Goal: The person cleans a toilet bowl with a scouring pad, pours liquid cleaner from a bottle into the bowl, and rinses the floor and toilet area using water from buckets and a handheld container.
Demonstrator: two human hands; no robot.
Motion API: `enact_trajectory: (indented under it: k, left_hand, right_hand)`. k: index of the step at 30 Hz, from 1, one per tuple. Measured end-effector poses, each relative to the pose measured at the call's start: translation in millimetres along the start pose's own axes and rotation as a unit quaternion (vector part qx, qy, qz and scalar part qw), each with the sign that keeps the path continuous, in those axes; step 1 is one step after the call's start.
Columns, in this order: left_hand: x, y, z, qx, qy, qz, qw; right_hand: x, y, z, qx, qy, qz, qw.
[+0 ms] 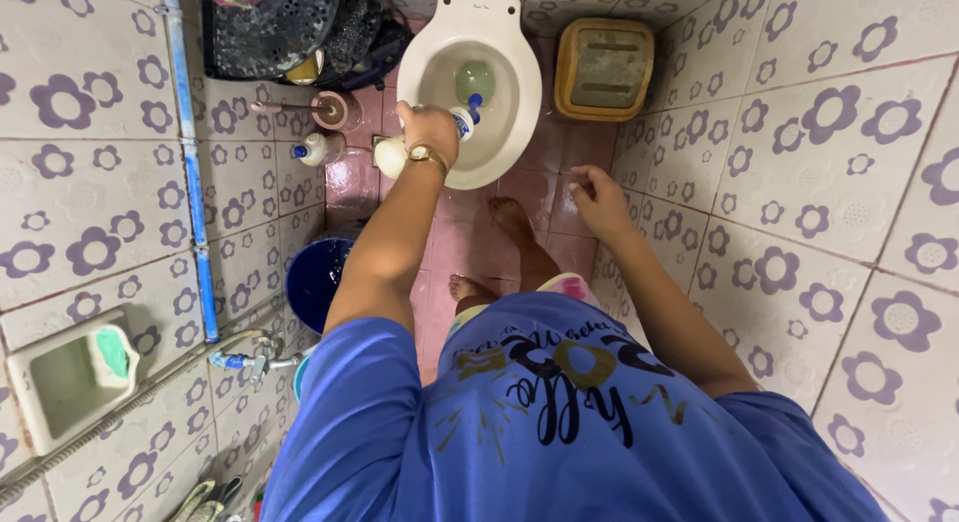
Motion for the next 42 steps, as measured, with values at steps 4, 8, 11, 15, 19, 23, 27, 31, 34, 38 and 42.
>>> enact_trajectory:
  k: [4, 8, 11, 15, 19, 23, 27, 31, 34, 38, 42]
  left_hand:
    - [-2.5, 14.5, 3.5, 0.046, 0.001, -0.021, 0.999]
    - [1.3, 48.8, 13.3, 0.052, 0.018, -0.019, 0.998]
    - [15.2, 83.2, 23.4, 0.105, 0.013, -0.052, 0.993]
    - [42.9, 103.2, 29.3, 0.116, 0.014, -0.079, 0.99]
    - [75.3, 112.3, 23.8, 0.117, -0.016, -0.079, 0.99]
    - [83.9, 106.2, 21.9, 0.071, -0.022, -0.087, 0.993]
    - [70.4, 105.8, 29.0, 0.095, -0.016, -0.1, 0.99]
    - [47.8, 98.2, 36.8, 0.084, 0.015, -0.074, 0.994]
    - [37.5, 89.4, 32.1, 0.069, 0.02, -0.063, 0.995]
    - [33.7, 75.8, 19.3, 0.056, 0.019, -0.065, 0.996]
    - [47.0, 70.5, 0.7, 0.062, 0.009, -0.061, 0.996]
  right_hand:
    - [8.3, -1.7, -1.1, 0.004, -0.011, 0.012, 1.0]
    - [8.3, -0.2, -3.6, 0.011, -0.008, 0.019, 1.0]
    - [8.9, 3.3, -6.0, 0.007, -0.033, 0.003, 0.999]
    - [8.9, 8.6, -9.9, 0.016, -0.043, 0.008, 0.999]
    - [7.5, 16.0, -13.8, 0.026, -0.042, 0.022, 0.999]
    - [3.1, 21.7, -14.6, 0.031, -0.037, 0.01, 0.999]
    - [0.6, 22.5, -13.9, 0.03, -0.048, 0.013, 0.998]
    - [0.3, 18.7, -11.4, 0.014, -0.037, -0.003, 0.999]
    - [1.5, 15.7, -8.4, 0.013, -0.026, -0.001, 1.0]
    - [2.6, 15.0, -7.7, 0.008, -0.034, 0.008, 0.999]
    - [-1.0, 16.7, -7.8, 0.008, -0.042, 0.005, 0.999]
Point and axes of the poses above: each hand's wrist, its own z-axis away from the middle knuckle, its own y-axis out of the palm, x = y × z, the point moved 9 cm from there along -z, towards the middle knuckle, and after that the axes turned 13 degrees about -y, right-handed, at the moved point
